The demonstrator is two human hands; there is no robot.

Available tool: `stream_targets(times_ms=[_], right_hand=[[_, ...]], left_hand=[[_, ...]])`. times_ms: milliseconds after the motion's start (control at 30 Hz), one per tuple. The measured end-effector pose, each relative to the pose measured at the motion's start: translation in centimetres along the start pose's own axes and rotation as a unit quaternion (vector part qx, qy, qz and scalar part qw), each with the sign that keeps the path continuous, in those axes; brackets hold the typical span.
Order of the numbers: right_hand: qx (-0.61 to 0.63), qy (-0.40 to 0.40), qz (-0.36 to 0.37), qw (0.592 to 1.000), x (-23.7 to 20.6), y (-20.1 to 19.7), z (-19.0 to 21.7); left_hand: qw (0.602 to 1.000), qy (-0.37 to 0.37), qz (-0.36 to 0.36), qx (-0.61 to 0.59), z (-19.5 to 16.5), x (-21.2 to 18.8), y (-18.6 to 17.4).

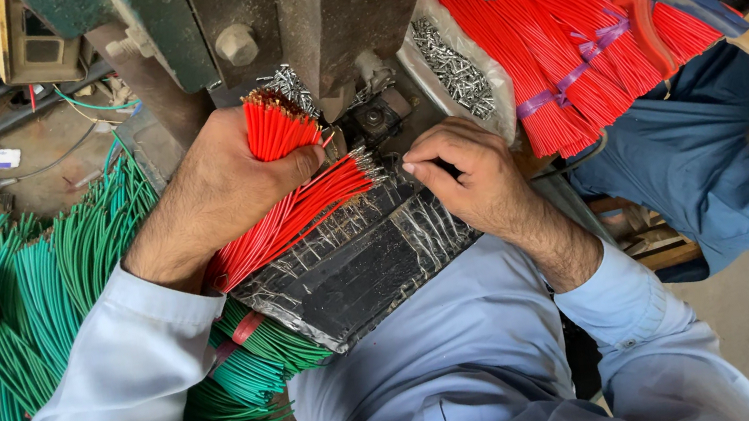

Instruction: The person holds a bundle of red insulated wires in one hand and fits a small metal terminal onto the stripped end of each wire, then uses a bench-mounted crimping press to crimp the terminal onto the wire, repeating this for successive wires and letting finished wires rest on the work surface.

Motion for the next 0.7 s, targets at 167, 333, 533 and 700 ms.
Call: stream_targets(times_ms=[167, 333, 533, 700], right_hand=[[0.008, 0.018, -0.008, 1.0, -0.2, 0.1, 0.0], [0.005, 0.009, -0.02, 1.0, 0.0, -0.1, 0.2], [0.207, 0.065, -0.013, 0.976, 2.8, 0.7, -0.6], [0.323, 0.087, 0.024, 0.942, 5.2, 3.3, -1.2]], left_hand=[[1.0, 0.018, -0.01, -0.003, -0.1, 0.0, 0.0], [0.999, -0.029, -0.016, 0.015, 0.3, -0.1, -0.1], [1.0, -0.014, -0.02, 0.011, 0.6, 0.0, -0.4], [0.999, 0.001, -0.025, 0.02, 0.8, 0.1, -0.5]])
Point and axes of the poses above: each hand's wrist, its own x-axis towards the middle knuckle, its own y-axis out of the palm, z = x × y, the point moved 4 cm from there along x, towards the middle knuckle, and after that the axes turned 4 degrees about y, right-handed, at the moved point
